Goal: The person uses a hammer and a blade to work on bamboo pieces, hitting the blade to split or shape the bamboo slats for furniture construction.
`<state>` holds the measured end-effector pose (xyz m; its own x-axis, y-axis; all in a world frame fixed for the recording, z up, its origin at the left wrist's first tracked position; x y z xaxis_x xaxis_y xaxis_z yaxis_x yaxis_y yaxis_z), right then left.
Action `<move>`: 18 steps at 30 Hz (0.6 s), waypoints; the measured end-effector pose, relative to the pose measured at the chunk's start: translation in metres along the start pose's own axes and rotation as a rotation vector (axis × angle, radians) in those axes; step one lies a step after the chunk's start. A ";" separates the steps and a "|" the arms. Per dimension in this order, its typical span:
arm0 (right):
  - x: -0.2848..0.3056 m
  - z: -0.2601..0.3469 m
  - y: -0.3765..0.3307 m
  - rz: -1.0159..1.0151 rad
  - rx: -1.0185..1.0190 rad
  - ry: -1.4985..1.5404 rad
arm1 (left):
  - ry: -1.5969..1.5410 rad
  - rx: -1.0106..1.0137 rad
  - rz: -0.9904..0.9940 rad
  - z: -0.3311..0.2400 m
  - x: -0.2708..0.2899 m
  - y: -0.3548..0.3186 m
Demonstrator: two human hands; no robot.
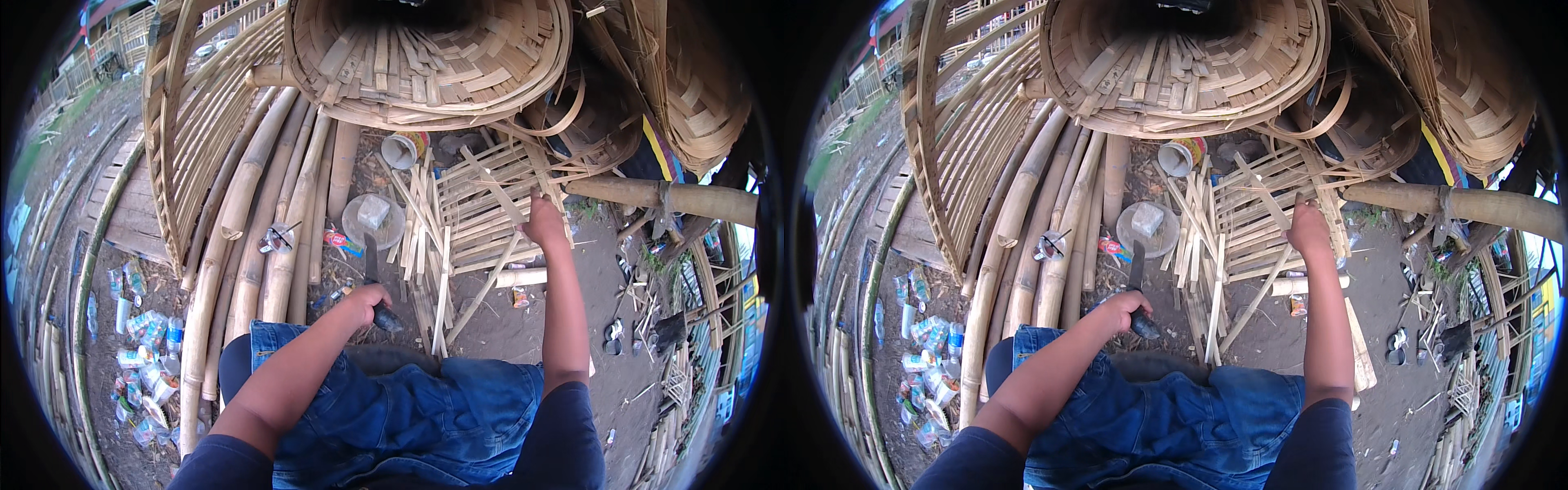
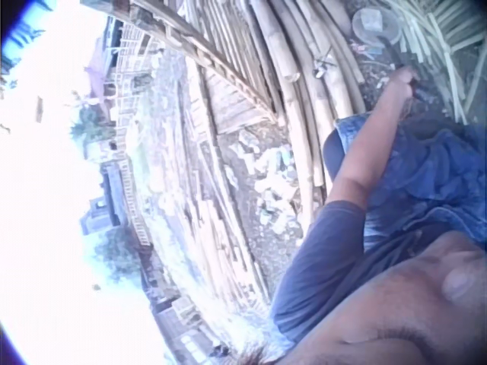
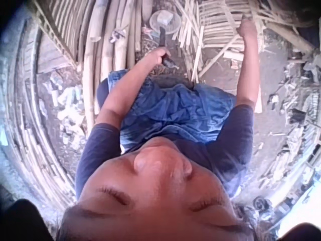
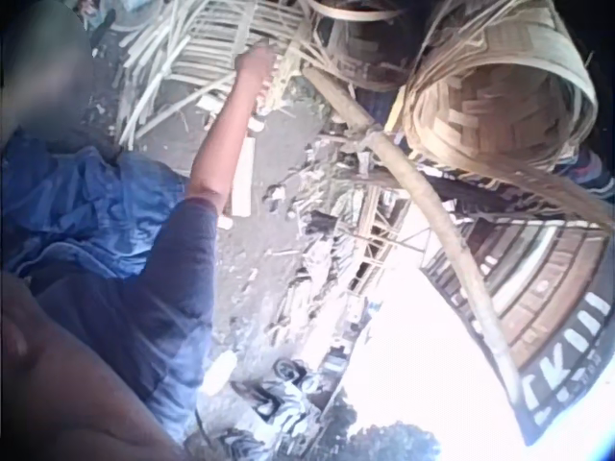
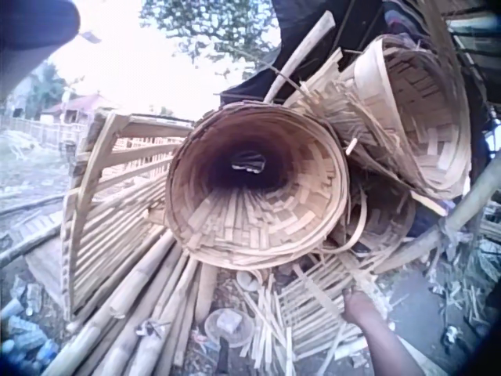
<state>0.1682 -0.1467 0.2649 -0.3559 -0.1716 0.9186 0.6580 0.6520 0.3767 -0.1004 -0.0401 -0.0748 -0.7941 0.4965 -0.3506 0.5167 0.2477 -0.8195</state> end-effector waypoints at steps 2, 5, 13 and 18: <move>-0.014 0.001 0.010 -0.024 0.051 -0.014 | 0.002 0.001 -0.026 -0.001 0.000 -0.012; -0.038 0.018 -0.014 0.087 -0.007 0.251 | -0.016 -0.018 -0.050 -0.006 0.006 -0.020; -0.168 0.026 -0.164 0.388 -0.105 0.483 | -0.008 -0.017 0.002 -0.002 0.002 -0.013; -0.233 0.024 -0.189 0.594 -0.201 0.668 | 0.043 0.006 0.026 0.003 -0.002 -0.019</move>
<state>0.1112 -0.2120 -0.0232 0.4945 -0.2811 0.8225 0.7355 0.6396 -0.2237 -0.1100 -0.0478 -0.0597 -0.7657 0.5382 -0.3522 0.5350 0.2289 -0.8133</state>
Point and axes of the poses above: each hand's wrist, its own y-axis towards the middle knuckle, its own x-axis out of the back of the hand, z = x × y, the point moved 9 cm from there along y, towards the middle knuckle, and after that the axes turned 6 degrees about -z, right-handed, at the moved point
